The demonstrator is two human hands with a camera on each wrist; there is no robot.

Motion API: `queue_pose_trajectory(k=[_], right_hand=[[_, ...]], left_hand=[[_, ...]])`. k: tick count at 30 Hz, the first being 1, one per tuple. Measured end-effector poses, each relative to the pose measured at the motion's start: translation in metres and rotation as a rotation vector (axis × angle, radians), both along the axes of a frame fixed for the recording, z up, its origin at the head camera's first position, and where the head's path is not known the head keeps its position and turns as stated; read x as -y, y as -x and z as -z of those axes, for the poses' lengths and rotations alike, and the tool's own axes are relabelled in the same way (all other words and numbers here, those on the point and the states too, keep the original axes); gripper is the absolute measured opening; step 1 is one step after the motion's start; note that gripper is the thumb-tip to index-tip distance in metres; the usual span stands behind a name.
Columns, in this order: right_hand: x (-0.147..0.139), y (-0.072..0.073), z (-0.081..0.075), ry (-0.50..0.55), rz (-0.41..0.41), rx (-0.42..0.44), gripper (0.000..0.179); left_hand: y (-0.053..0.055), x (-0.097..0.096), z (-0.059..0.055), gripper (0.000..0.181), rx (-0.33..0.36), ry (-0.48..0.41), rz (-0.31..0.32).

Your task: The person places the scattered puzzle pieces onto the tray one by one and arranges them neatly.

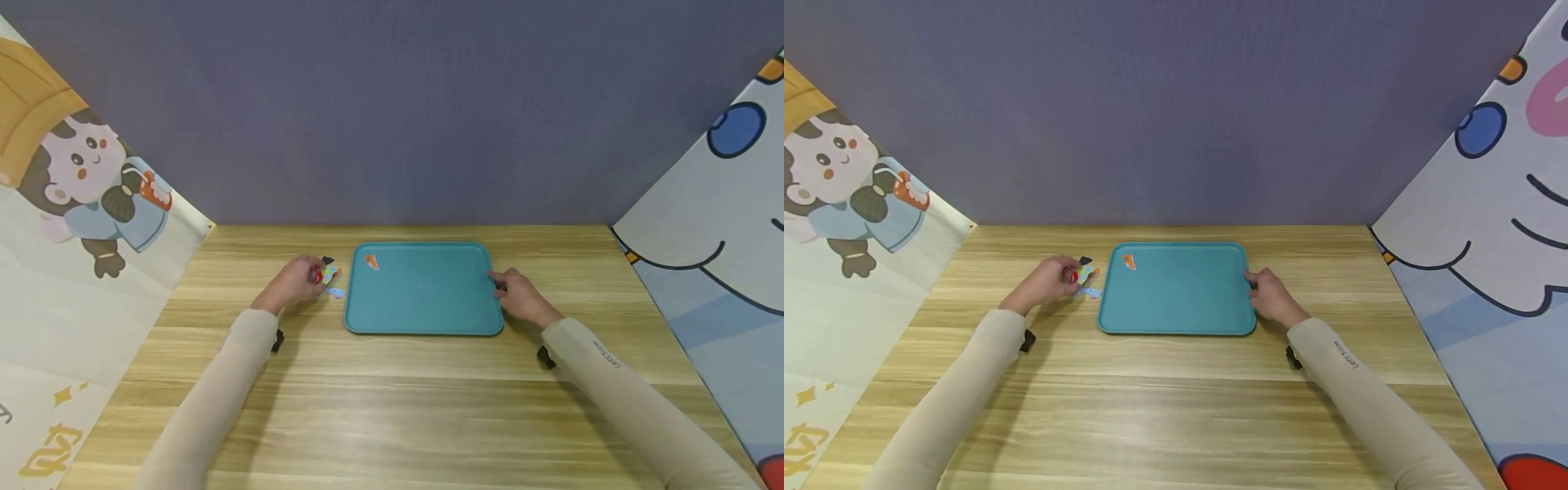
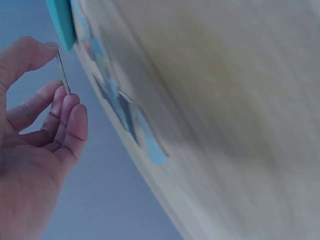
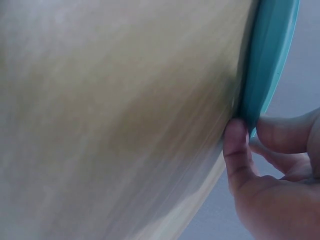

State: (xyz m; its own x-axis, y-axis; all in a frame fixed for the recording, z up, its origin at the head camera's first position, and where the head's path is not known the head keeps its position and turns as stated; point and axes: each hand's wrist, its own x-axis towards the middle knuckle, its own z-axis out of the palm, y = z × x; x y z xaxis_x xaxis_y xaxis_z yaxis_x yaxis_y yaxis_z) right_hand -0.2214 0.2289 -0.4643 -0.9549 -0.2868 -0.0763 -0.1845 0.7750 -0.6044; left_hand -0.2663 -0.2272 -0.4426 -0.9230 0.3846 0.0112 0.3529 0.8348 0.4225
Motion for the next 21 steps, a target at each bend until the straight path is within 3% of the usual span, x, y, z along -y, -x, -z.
queue_pose_trajectory(k=[11,21], right_hand=[[0.001,-0.001,-0.002,-0.017,0.002,0.005,0.047],[0.002,-0.001,-0.002,-0.026,0.001,-0.004,0.047]], left_hand=[[-0.002,-0.018,-0.016,0.044,-0.063,-0.029,0.08],[0.001,-0.036,-0.02,0.042,-0.117,-0.041,0.132]])
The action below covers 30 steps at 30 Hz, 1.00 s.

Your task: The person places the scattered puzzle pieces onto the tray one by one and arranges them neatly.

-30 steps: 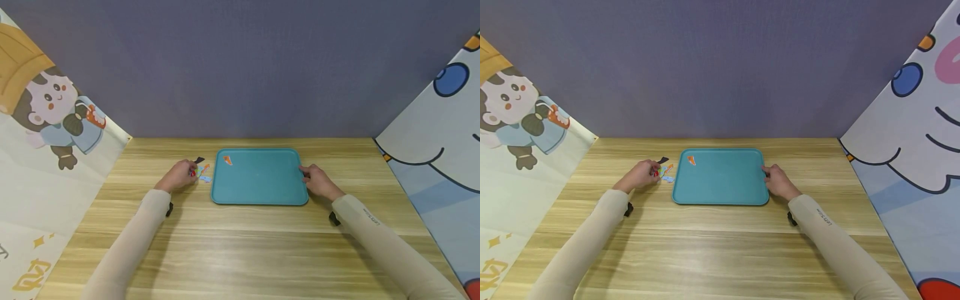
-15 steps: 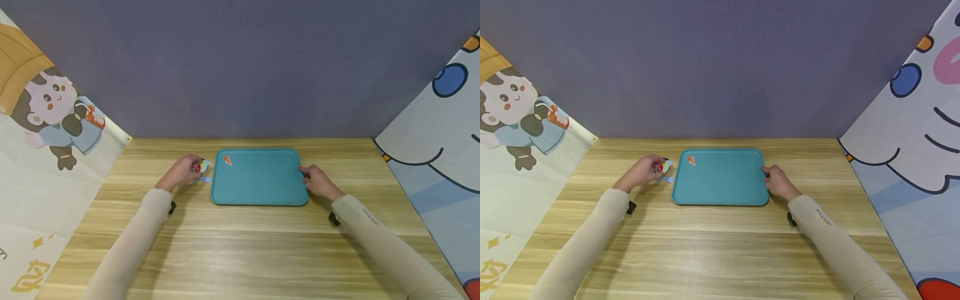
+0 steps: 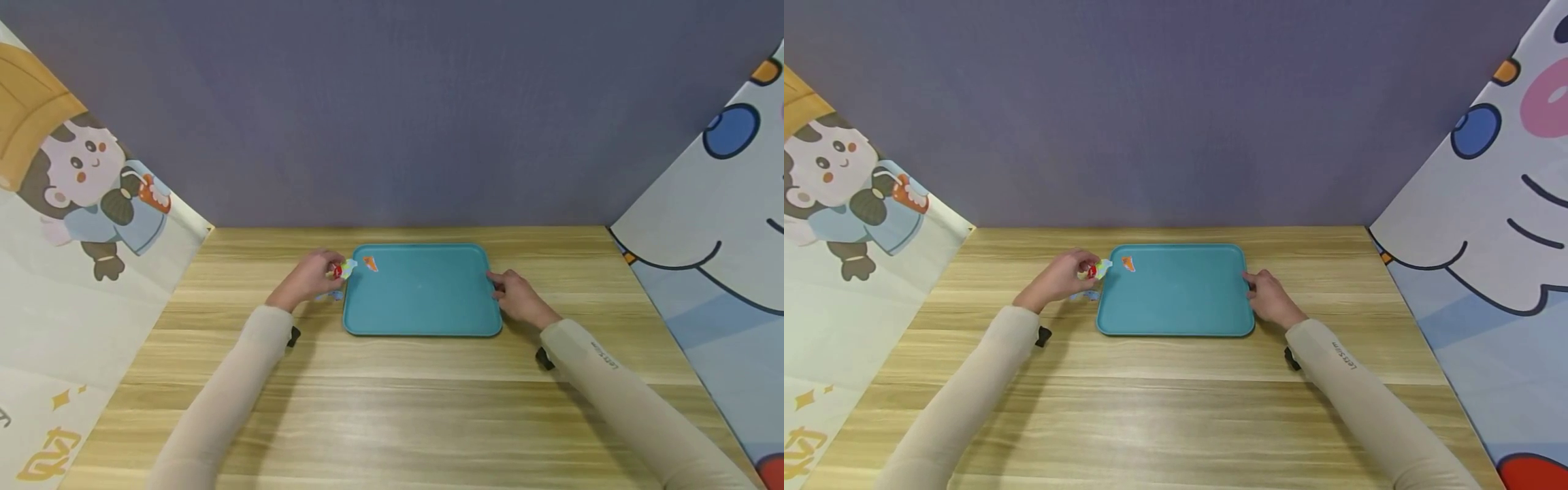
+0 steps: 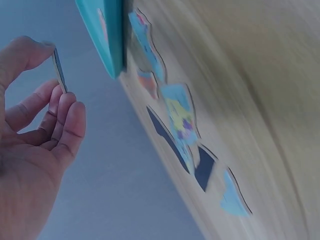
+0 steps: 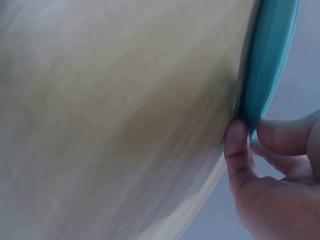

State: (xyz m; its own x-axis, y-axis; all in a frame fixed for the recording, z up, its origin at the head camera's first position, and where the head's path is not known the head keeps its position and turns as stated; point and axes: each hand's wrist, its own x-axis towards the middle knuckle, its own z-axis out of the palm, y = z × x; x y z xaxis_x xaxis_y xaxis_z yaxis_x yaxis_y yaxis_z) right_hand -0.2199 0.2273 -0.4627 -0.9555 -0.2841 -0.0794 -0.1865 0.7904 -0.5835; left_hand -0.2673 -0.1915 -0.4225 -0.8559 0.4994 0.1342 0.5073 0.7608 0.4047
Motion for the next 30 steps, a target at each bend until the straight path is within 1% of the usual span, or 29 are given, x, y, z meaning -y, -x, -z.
queue_pose_trajectory(k=[6,8,11,14,17,21,23,30], right_hand=[[-0.001,-0.001,0.0,-0.003,-0.001,-0.022,0.048],[-0.002,-0.001,0.0,-0.004,-0.004,-0.029,0.048],[-0.002,-0.001,0.0,0.0,-0.012,-0.038,0.047],[-0.002,0.0,0.0,0.0,-0.021,-0.045,0.047],[-0.002,0.0,0.0,0.001,-0.02,-0.045,0.047],[-0.001,0.0,0.0,0.0,-0.019,-0.047,0.046],[-0.001,0.0,0.0,0.004,-0.023,-0.048,0.046],[-0.001,-0.001,-0.001,0.01,-0.036,-0.059,0.046]], left_hand=[[0.003,-0.014,0.0,0.04,0.015,-0.023,-0.004],[0.004,-0.019,-0.001,0.04,0.023,-0.028,0.007],[0.005,-0.026,-0.003,0.038,0.028,-0.009,0.025],[0.007,-0.032,-0.004,0.038,0.037,0.029,0.038],[0.01,-0.038,-0.002,0.039,0.086,0.036,0.04],[0.013,-0.047,0.0,0.039,0.129,0.04,0.024],[0.014,-0.051,0.001,0.038,0.127,0.043,0.013],[0.017,-0.067,0.01,0.035,0.069,0.084,0.009]])
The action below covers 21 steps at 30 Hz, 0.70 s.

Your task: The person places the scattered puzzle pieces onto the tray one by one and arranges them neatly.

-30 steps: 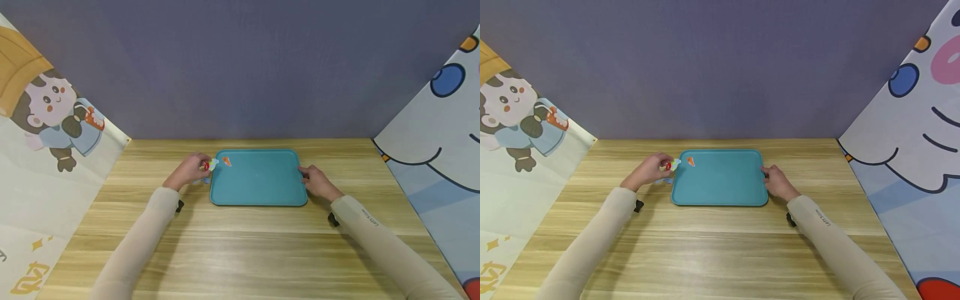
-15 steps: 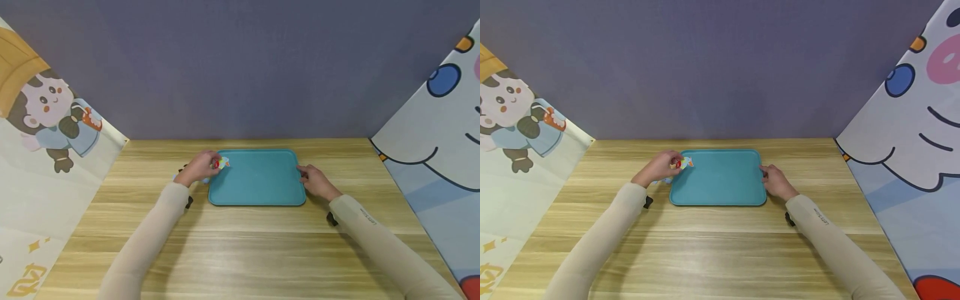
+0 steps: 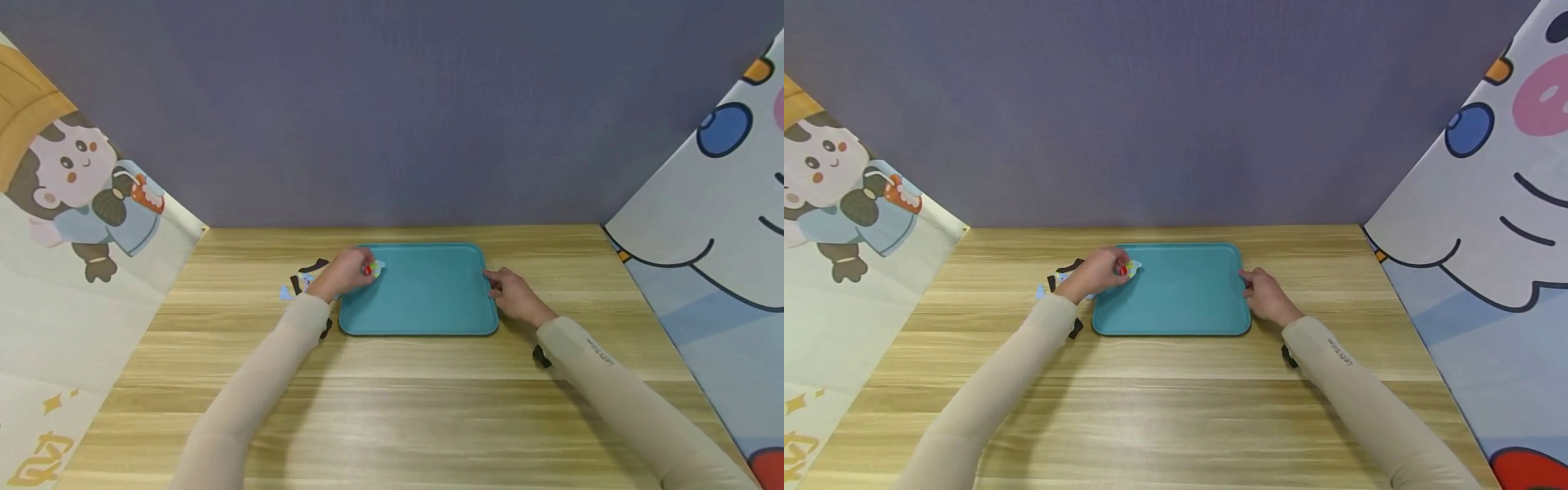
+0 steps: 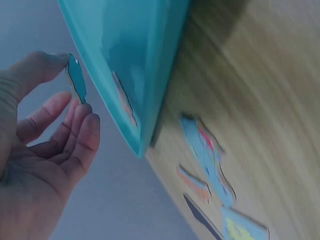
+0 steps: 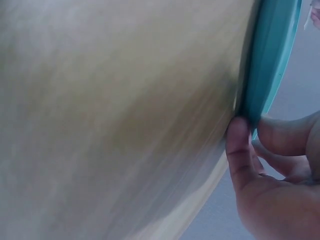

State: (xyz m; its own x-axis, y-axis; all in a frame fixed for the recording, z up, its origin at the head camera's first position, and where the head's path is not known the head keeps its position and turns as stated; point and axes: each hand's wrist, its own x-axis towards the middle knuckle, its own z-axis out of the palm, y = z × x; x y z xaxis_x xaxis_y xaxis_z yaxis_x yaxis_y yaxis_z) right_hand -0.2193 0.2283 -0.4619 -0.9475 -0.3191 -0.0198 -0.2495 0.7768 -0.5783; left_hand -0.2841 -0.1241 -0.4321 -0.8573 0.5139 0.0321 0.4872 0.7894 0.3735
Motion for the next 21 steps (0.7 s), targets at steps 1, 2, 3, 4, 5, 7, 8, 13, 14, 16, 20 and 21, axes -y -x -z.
queue_pose_trajectory(k=[1,2,3,4,5,7,8,13,14,16,20,21], right_hand=[[0.0,0.0,0.0,-0.002,0.002,0.001,0.046],[0.0,0.0,0.0,-0.004,0.002,0.004,0.046],[0.0,0.0,-0.001,-0.008,0.003,0.007,0.047],[0.0,0.0,-0.001,-0.014,0.007,0.009,0.047],[0.0,-0.001,-0.001,-0.018,0.009,0.011,0.047],[0.001,0.0,-0.001,-0.018,0.011,0.016,0.047],[0.001,0.0,-0.001,-0.018,0.009,0.017,0.047],[0.001,0.0,-0.002,-0.018,0.009,0.021,0.047],[0.001,0.0,-0.002,-0.021,0.009,0.021,0.047],[0.001,0.0,-0.001,-0.021,0.008,0.022,0.048],[0.0,0.001,0.0,-0.028,0.006,0.021,0.048],[0.0,0.001,0.0,-0.028,0.006,0.021,0.048]], left_hand=[[0.0,-0.002,0.0,0.035,-0.001,-0.001,-0.005],[0.0,-0.005,0.0,0.034,-0.001,-0.004,-0.011],[0.0,-0.007,0.0,0.033,-0.001,-0.007,-0.019],[0.0,-0.009,0.0,0.033,0.005,-0.016,-0.026],[0.0,-0.011,0.0,0.032,0.009,-0.021,-0.032],[0.001,-0.014,-0.001,0.031,0.016,-0.028,-0.042],[0.002,-0.015,-0.001,0.031,0.014,-0.025,-0.044],[0.007,-0.02,0.0,0.024,0.018,-0.013,-0.074],[0.008,-0.022,0.001,0.022,0.017,-0.007,-0.082],[0.011,-0.024,0.002,0.019,0.014,0.012,-0.096],[0.014,-0.03,0.003,0.016,0.019,0.064,-0.125],[0.014,-0.032,0.003,0.02,0.031,0.071,-0.13]])
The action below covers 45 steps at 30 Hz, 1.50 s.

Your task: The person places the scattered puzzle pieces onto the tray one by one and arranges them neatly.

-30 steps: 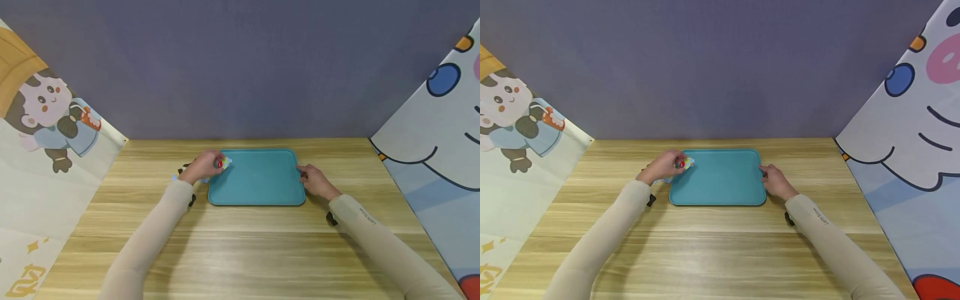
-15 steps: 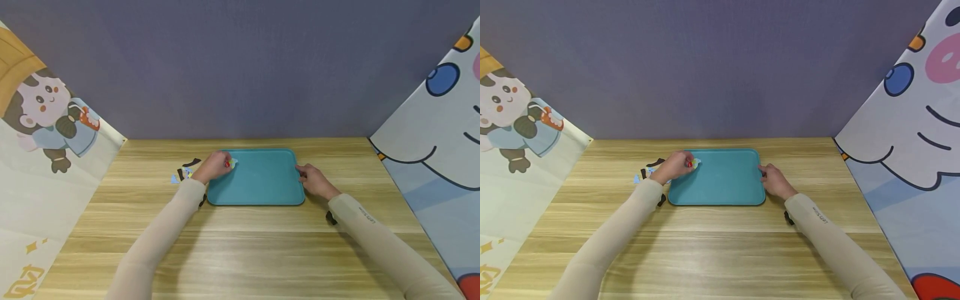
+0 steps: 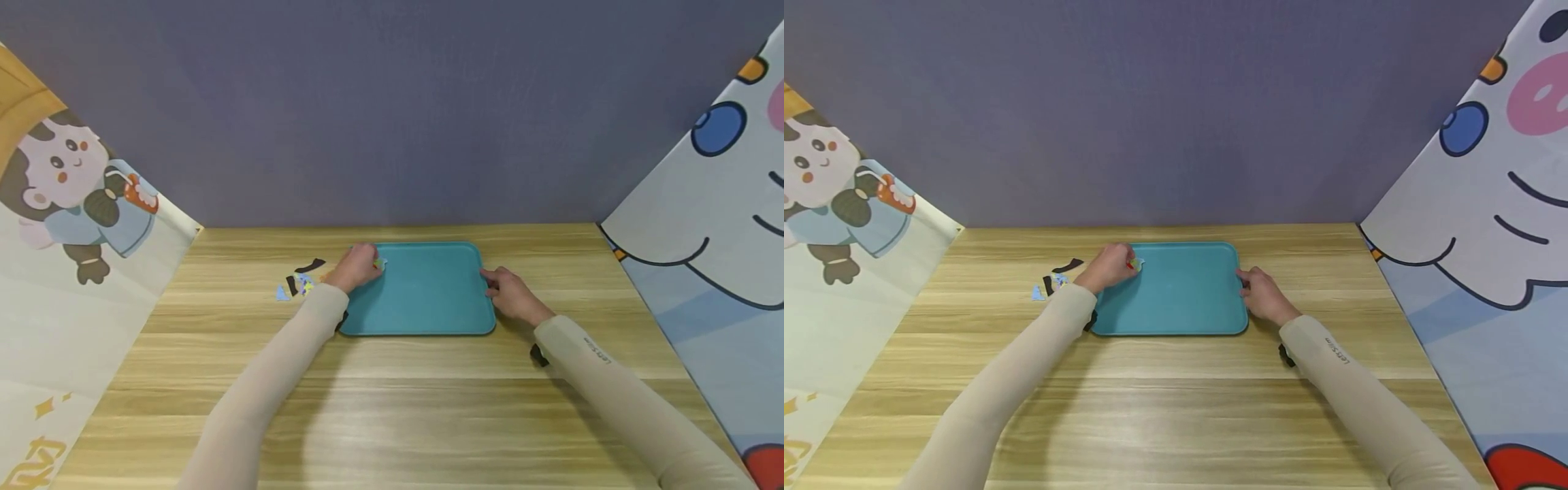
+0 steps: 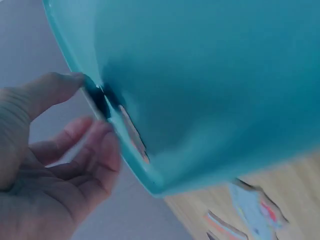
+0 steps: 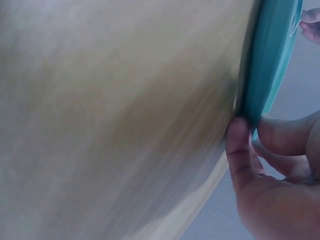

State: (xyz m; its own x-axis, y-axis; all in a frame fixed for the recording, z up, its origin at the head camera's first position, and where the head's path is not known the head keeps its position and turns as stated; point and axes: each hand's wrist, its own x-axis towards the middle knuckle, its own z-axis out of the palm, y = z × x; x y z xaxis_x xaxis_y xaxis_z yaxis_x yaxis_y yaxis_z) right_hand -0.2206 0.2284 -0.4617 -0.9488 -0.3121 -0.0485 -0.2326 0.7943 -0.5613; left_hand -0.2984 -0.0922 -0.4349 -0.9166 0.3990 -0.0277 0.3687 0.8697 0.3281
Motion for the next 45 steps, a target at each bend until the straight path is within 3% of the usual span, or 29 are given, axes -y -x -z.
queue_pose_trajectory(k=[5,15,19,23,26,28,30,35,45], right_hand=[[-0.001,0.0,0.001,-0.005,0.01,-0.01,0.048],[0.0,0.001,0.001,-0.005,-0.003,-0.031,0.047],[0.002,0.002,0.002,-0.003,-0.006,-0.037,0.047],[0.003,0.002,0.001,-0.006,-0.004,-0.031,0.047],[0.002,0.001,0.0,-0.007,-0.002,-0.012,0.048],[0.002,0.0,0.0,-0.007,0.003,-0.001,0.048],[0.001,0.0,0.0,-0.003,0.006,0.005,0.048],[0.001,-0.001,0.0,0.0,0.013,0.007,0.049],[0.001,0.0,0.001,0.0,0.016,-0.003,0.048]], left_hand=[[0.003,-0.008,0.0,0.031,0.058,0.035,-0.026],[0.01,-0.018,0.003,0.019,0.121,0.04,-0.079],[0.011,-0.016,0.003,0.023,0.124,0.037,-0.089],[0.011,-0.011,-0.002,0.031,0.082,0.028,-0.064],[0.011,-0.004,-0.007,0.021,0.064,0.002,-0.052],[0.009,0.001,-0.012,0.02,0.084,-0.031,-0.058],[0.007,0.007,-0.015,0.031,0.107,-0.048,-0.069],[0.001,0.02,-0.025,0.036,0.089,-0.044,-0.087],[-0.015,0.044,-0.026,0.04,0.037,-0.077,-0.064]])
